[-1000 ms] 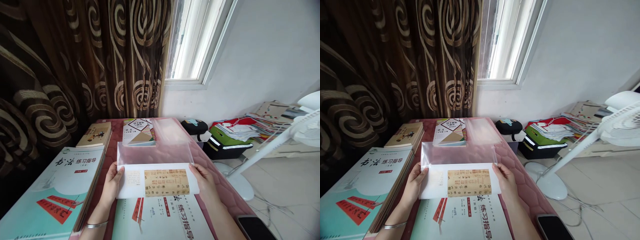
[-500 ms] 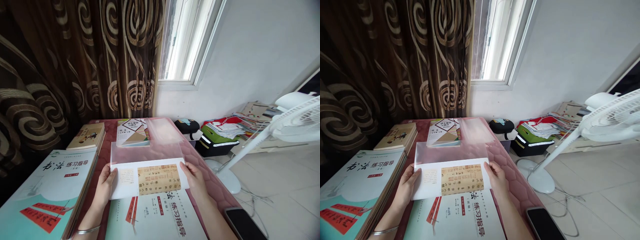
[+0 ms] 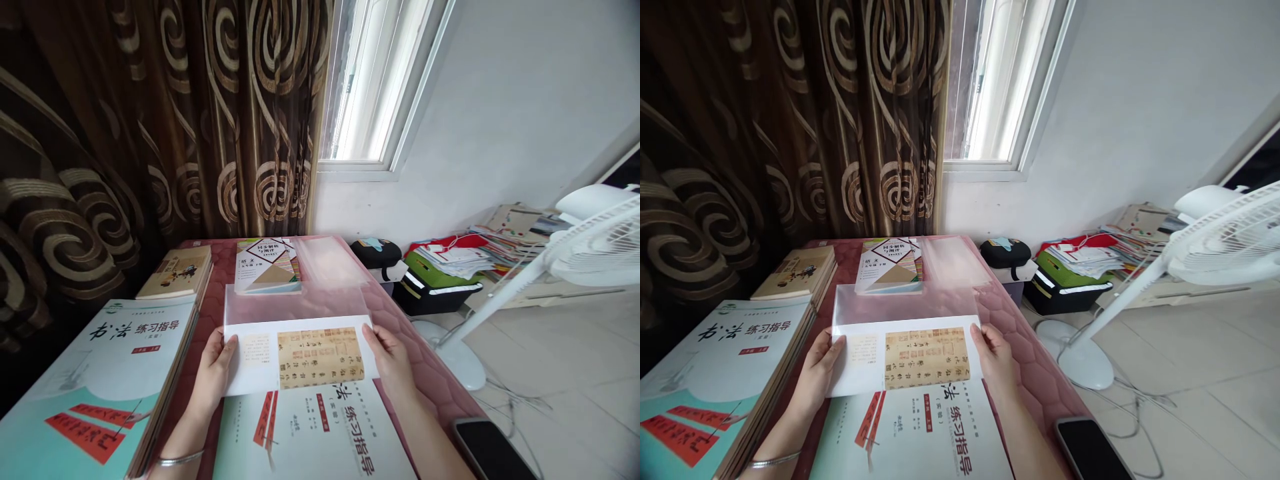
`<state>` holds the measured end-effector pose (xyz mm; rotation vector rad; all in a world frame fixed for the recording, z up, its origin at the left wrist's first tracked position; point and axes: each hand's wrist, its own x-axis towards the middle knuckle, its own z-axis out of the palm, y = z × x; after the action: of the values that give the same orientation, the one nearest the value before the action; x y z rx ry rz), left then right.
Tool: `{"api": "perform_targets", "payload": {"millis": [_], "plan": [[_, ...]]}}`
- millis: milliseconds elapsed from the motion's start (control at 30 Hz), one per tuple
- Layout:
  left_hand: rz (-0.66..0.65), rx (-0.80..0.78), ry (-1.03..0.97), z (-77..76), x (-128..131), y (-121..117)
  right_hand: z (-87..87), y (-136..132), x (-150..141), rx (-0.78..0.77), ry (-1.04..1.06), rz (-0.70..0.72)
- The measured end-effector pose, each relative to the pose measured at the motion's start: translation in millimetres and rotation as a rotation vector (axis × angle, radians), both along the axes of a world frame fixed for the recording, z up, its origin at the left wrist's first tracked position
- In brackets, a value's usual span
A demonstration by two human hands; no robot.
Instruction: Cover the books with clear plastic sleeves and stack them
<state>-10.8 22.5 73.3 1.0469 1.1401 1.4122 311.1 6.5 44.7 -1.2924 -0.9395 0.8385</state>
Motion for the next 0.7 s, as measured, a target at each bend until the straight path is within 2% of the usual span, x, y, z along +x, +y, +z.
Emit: {"api": "perform_targets", "payload": {"millis": [367,700], "plan": [[0.017,-0.017,-0.014,-2.7,-1.1,0.5,9.0,-2.4,-6.3,-0.009,-0.026,-0.021],[0.015,-0.014,-0.046,-7.4,0.4,3.1,6.5,-3.6,-6.1,0.014,-0.043,0.007]]}}
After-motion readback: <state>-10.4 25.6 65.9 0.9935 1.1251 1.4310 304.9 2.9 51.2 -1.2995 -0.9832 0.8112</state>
